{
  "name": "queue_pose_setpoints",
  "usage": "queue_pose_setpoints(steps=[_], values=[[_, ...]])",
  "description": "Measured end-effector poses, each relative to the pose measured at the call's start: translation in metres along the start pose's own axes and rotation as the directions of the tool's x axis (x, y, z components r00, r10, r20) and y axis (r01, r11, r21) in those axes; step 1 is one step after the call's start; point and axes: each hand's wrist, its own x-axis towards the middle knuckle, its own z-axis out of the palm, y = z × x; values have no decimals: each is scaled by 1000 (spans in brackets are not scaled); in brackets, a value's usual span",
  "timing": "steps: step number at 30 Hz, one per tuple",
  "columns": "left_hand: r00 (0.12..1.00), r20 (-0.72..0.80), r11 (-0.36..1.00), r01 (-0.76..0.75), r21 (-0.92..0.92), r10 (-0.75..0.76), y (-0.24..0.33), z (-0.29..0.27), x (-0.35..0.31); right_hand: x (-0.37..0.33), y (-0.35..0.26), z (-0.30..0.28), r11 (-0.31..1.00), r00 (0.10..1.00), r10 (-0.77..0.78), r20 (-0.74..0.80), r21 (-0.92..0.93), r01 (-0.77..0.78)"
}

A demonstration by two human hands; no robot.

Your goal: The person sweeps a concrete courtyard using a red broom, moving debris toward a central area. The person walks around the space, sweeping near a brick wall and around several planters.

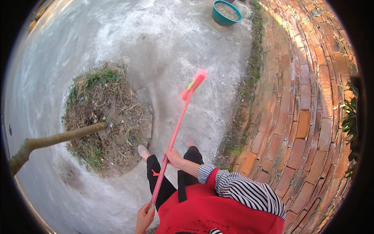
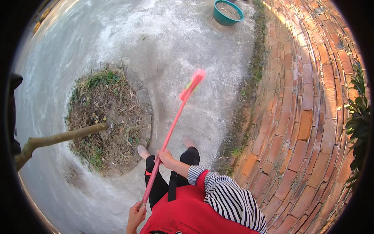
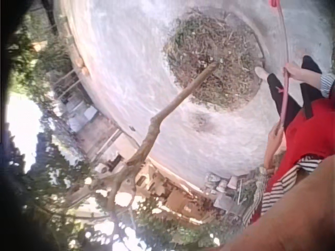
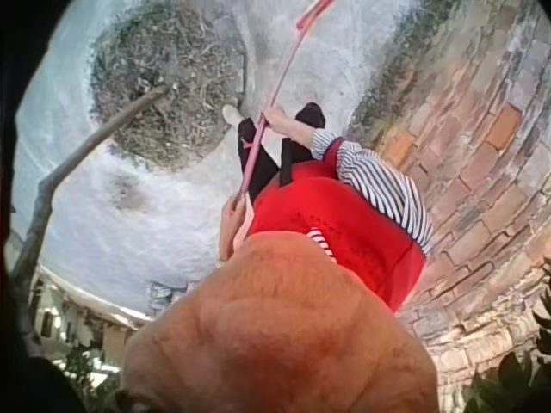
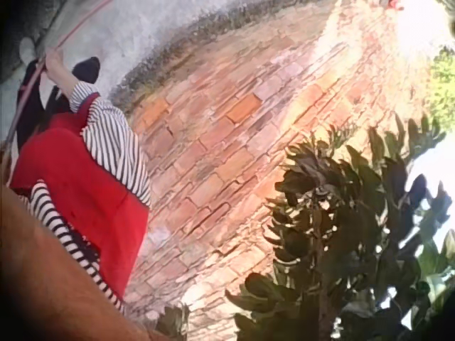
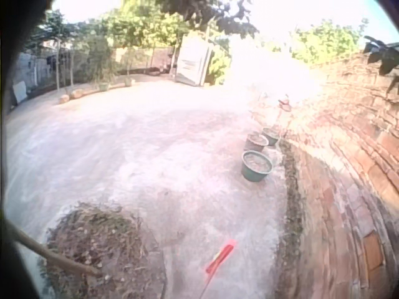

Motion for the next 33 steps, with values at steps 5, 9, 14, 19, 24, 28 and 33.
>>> queue_pose_setpoints(steps=[5,9,14,19,24,28,33], values=[[962,235,926,39,374,-136,90,-102,2,-8,65,18,997,968,-8,-251,74,28],[936,326,532,-210,820,-133,133,-104,26,4,132,5,973,870,184,-458,209,-96],[921,344,365,-388,846,180,192,-81,18,58,121,64,759,952,258,-164,644,-95],[907,79,309,-221,925,413,180,-71,-6,90,4,155,802,902,-263,341,597,7],[730,304,125,-469,874,612,107,-64,28,49,-55,141,535,652,-548,524,819,-209],[997,55,795,8,606,-51,93,-100,17,1,-6,133,718,878,-390,275,688,103],[864,253,871,333,360,-435,112,-147,-29,-50,121,105,648,981,-177,-84,740,181]])
